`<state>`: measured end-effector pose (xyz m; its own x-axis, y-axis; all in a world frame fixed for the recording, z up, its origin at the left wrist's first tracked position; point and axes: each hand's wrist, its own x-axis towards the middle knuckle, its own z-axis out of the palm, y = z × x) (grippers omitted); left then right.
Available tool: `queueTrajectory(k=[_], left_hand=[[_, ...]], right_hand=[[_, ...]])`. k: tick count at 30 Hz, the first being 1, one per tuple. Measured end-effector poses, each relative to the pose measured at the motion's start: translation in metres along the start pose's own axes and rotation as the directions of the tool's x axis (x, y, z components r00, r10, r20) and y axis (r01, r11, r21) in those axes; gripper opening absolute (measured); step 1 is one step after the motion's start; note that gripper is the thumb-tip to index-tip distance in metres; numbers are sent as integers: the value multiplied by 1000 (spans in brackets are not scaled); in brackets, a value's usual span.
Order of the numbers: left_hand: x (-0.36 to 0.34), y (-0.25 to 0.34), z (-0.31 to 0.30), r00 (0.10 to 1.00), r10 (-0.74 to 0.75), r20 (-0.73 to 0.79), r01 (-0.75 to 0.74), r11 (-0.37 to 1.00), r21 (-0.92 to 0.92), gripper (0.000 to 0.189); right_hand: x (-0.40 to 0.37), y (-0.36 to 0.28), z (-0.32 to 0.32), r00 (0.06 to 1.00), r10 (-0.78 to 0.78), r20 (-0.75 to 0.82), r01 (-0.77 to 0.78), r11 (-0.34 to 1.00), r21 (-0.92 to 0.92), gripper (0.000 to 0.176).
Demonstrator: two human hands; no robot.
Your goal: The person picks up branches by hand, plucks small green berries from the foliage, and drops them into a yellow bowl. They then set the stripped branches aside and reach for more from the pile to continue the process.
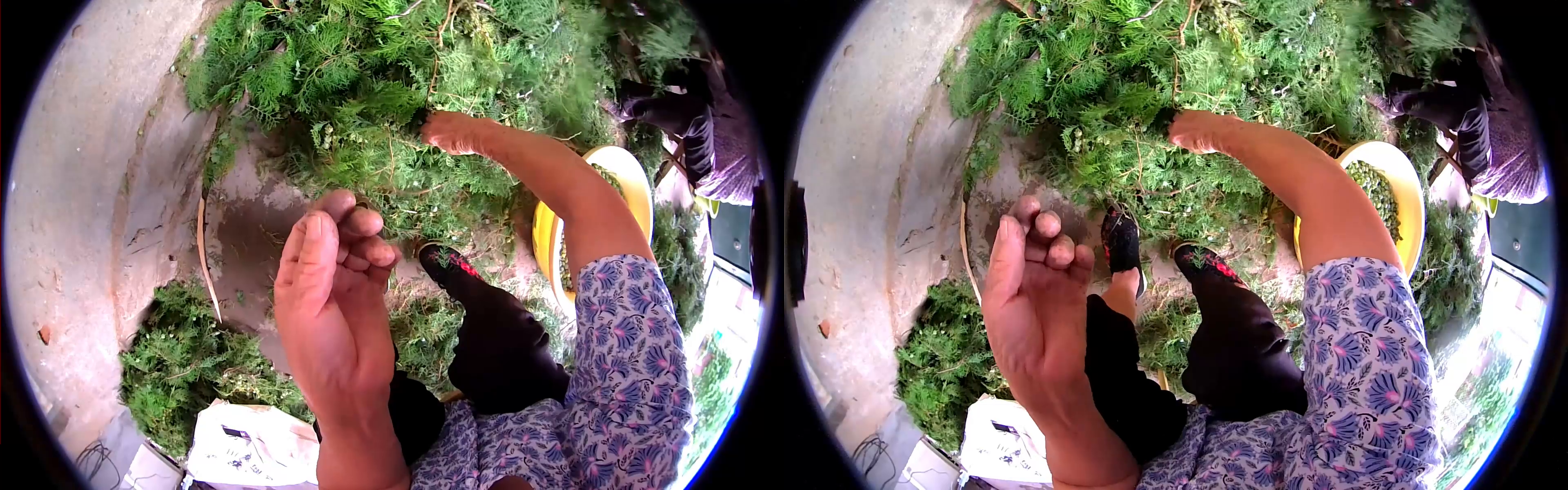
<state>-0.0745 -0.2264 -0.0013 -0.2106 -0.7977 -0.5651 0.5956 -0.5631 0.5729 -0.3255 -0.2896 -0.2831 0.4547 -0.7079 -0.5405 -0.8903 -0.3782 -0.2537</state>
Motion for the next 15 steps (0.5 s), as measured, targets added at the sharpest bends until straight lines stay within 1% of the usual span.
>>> queueTrajectory(k=[1,2,3,4,5,6,8,9,10,12,13,14,15], left_hand=[[-1,0,1,1000,0,0,0,1000,-2,21],[-1,1,1,1000,0,-8,0,1000,14,21],[-1,1,1,1000,1,-16,0,999,33,22],[-1,1,1,1000,1,-20,-1,999,37,22],[0,1,0,1000,0,-15,0,999,37,22],[0,1,-1,1000,-1,-9,1,999,34,23],[-1,1,0,1000,3,-9,-3,999,41,23],[-2,1,0,1000,8,-5,-8,999,44,24],[-2,0,0,1000,6,-8,-6,999,46,24],[-2,0,0,1000,24,-19,-23,998,52,25],[-3,0,0,1000,23,-20,-22,998,52,25],[-3,1,2,1000,6,-17,-4,995,102,24],[-4,1,3,1000,-12,-15,14,988,152,23]], right_hand=[[-3,-4,-3,998,44,35,-46,997,63,15],[-4,-5,-2,998,44,34,-46,997,61,15],[-3,-5,0,997,-1,-72,4,999,42,6],[-1,-4,6,983,-50,-176,55,998,22,8],[13,5,21,973,-128,-194,114,990,-83,10],[16,5,19,972,-131,-195,118,990,-81,10],[15,-2,7,987,-120,-107,101,980,-169,16],[14,-8,-5,994,-82,-76,69,984,-166,21],[16,-9,-4,994,-83,-75,70,984,-163,21],[19,-8,-3,962,-127,-242,60,962,-266,16],[23,-6,1,972,-97,-216,39,965,-260,10],[25,-5,7,972,-96,-216,38,965,-260,10],[23,-9,7,936,-93,-338,32,983,-182,7]])
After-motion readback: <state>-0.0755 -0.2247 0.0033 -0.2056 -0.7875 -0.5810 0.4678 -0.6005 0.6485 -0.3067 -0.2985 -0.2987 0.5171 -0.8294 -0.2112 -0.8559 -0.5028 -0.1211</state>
